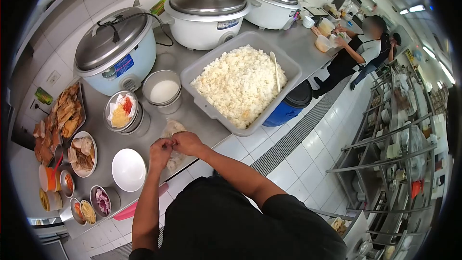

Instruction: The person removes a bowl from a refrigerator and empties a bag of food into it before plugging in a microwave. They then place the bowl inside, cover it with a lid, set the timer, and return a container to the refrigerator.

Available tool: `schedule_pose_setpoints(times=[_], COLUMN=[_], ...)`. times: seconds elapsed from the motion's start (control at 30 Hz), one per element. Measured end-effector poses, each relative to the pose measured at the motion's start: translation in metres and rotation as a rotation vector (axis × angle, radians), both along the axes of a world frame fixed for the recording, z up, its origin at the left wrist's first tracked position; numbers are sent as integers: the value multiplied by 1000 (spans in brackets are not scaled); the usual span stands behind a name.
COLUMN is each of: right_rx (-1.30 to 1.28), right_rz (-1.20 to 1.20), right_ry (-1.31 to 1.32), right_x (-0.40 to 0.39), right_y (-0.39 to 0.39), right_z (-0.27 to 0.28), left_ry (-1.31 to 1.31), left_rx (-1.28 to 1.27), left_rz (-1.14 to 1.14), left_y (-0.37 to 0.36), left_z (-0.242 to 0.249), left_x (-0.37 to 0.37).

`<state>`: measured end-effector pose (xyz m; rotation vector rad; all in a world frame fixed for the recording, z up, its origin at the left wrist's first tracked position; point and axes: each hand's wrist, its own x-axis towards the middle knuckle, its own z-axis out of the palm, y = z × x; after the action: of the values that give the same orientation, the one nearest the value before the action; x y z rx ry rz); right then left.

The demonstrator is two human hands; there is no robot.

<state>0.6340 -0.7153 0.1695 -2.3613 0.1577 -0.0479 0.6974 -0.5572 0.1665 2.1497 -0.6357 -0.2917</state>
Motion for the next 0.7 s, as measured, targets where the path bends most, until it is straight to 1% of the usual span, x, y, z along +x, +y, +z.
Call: schedule_pose_setpoints(times=[0.03, 0.1, 0.13, 0.2, 0.23, 0.3, 0.33, 0.4, 0.43, 0.5, 0.53, 0.57, 0.63, 0.7], right_rx=[-2, 110, 108, 283, 281, 615, 613, 891, 920, 1008, 1076, 1060, 1027, 249], right_rz=[-5, -16, -18, 5, -4, -48, -59, -180, -188, -236, -266, -253, -263, -79], right_ry=[-3, 6, 6, 79, 79, 160, 158, 173, 164, 153, 159, 165, 152, -101], right_x=[1, 1, 1, 1, 0, 2, 1, -1, -3, -7, -10, -12, -16, -17], right_y=[-1, -6, -7, -12, -15, -18, -18, -15, -13, -11, -7, -5, -8, -9], right_z=[-3, -8, -5, 2, 2, 1, -1, -3, -7, -17, -21, -23, -17, 0], left_ry=[-3, 50, 51, 40, 42, -41, -40, -105, -107, -135, -162, -193, -296, -321], left_rx=[-2, 10, 8, -81, -83, -119, -122, -117, -131, -142, -154, -166, -75, -88], left_rz=[-5, -62, -64, -166, -175, -160, -171, -174, -204, -136, -149, -159, -204, -235], left_y=[-1, -1, -1, -2, -5, -12, -13, -16, -18, -19, -17, -14, -11, -14], left_z=[4, 12, 13, 14, 17, 23, 20, 16, 16, 18, 14, 11, 19, 23], left_x=[1, 2, 2, 4, 3, 1, 2, 1, -3, -13, -15, -15, -16, -18])
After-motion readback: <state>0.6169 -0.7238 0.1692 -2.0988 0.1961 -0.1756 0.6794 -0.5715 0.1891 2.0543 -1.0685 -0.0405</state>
